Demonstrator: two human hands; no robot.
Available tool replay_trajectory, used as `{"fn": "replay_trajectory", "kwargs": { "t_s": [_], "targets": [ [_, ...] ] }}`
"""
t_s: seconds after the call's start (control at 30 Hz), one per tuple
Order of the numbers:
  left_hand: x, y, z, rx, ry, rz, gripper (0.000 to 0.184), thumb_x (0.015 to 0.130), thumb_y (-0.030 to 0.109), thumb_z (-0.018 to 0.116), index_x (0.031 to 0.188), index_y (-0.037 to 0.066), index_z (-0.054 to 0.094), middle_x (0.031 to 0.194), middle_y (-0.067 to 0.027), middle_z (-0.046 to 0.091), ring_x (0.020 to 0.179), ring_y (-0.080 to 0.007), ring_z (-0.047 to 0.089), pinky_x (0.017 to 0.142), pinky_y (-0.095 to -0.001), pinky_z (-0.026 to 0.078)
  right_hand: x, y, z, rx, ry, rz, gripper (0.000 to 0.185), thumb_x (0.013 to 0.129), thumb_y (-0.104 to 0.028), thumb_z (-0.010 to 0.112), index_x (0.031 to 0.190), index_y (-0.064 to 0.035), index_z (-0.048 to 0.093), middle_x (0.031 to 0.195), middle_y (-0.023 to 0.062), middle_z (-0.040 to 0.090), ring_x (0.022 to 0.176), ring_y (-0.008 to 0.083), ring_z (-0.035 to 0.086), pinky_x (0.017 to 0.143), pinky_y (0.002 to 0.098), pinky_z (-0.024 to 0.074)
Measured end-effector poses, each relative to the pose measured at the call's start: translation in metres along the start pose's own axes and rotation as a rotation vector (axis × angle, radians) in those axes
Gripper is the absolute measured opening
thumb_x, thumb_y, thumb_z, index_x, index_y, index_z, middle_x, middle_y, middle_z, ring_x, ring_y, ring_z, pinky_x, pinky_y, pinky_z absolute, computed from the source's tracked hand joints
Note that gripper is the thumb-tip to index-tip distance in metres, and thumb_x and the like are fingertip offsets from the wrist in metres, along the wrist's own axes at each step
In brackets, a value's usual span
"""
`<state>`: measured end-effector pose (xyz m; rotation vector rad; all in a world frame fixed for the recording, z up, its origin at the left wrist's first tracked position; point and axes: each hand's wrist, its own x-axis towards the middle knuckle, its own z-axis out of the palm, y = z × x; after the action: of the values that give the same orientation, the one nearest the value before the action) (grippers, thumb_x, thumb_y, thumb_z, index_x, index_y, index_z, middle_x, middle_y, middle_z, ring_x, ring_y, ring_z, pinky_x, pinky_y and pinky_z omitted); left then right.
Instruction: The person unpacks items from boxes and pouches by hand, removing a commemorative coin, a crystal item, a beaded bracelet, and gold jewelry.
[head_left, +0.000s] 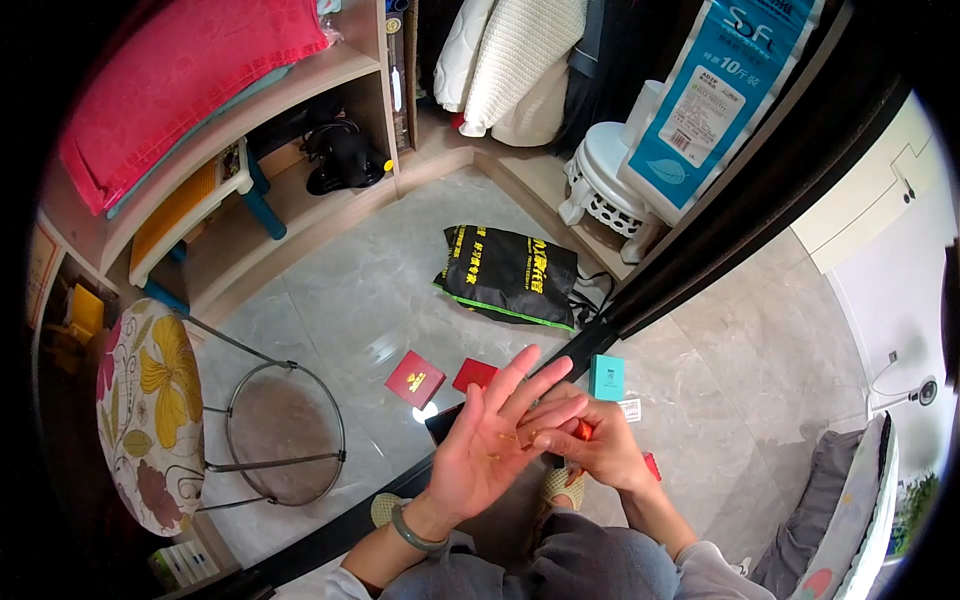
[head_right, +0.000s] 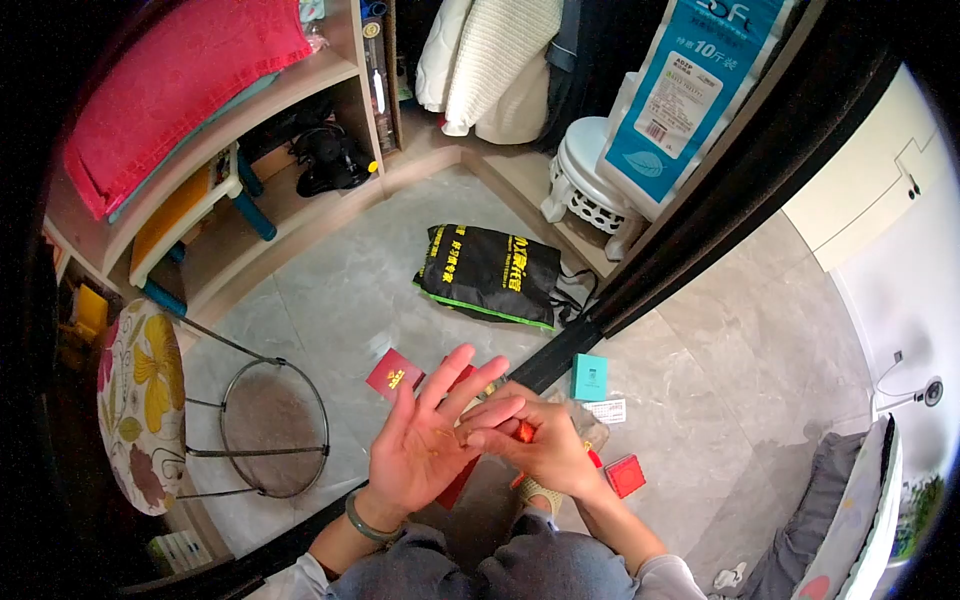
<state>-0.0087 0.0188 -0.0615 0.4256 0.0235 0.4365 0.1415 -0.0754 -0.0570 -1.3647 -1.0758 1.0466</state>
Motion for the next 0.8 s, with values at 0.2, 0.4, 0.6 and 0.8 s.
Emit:
{"fn": "replay_trajectory", "kwargs": {
  "t_s": [0.2,0.4,0.6,0.8],
  "targets": [
    [0.0,0.003,0.001,0.007,-0.01,0.004,0.066,0.101,0.054,0.02,0.154,0.015,0.009,0.159,-0.0143,0.012,0.143,-0.0312,0.025,0.114,-0.043,0.024,0.0,-0.005,0.008,0.108,0.107,0.158,0.014,0.087,-0.007,0.069,0.097,0.0027,0.068,0.096,0.0084,0.061,0.092,0.016,0.058,0.08,0.0274,0.046],
    [0.002,0.0,0.003,-0.011,-0.02,-0.01,0.065,0.101,0.053,0.017,0.154,0.014,0.009,0.159,-0.0136,0.01,0.143,-0.0327,0.024,0.116,-0.05,0.019,0.002,0.009,0.002,0.056,0.288,-0.035,0.022,0.094,-0.019,0.062,0.1,0.0026,0.067,0.098,0.0069,0.062,0.085,0.012,0.056,0.077,0.0246,0.0452],
    [0.0,0.002,0.002,0.007,-0.03,0.009,0.066,0.101,0.053,0.018,0.153,0.014,0.01,0.159,-0.0142,0.011,0.143,-0.0328,0.025,0.116,-0.0493,0.021,-0.001,0.001,-0.001,0.175,0.112,0.196,0.027,0.095,-0.024,0.061,0.098,0.0024,0.067,0.1,0.0049,0.064,0.087,0.0094,0.056,0.074,0.0229,0.0447],
    [-0.001,0.003,0.004,-0.029,-0.036,-0.006,0.067,0.101,0.053,0.021,0.153,0.012,0.01,0.158,-0.0154,0.013,0.143,-0.032,0.026,0.116,-0.0458,0.021,-0.002,-0.012,0.005,-0.168,0.145,-0.078,0.018,0.091,-0.014,0.065,0.097,0.0025,0.066,0.101,0.0093,0.065,0.087,0.016,0.059,0.074,0.0275,0.0469]
  ]
}}
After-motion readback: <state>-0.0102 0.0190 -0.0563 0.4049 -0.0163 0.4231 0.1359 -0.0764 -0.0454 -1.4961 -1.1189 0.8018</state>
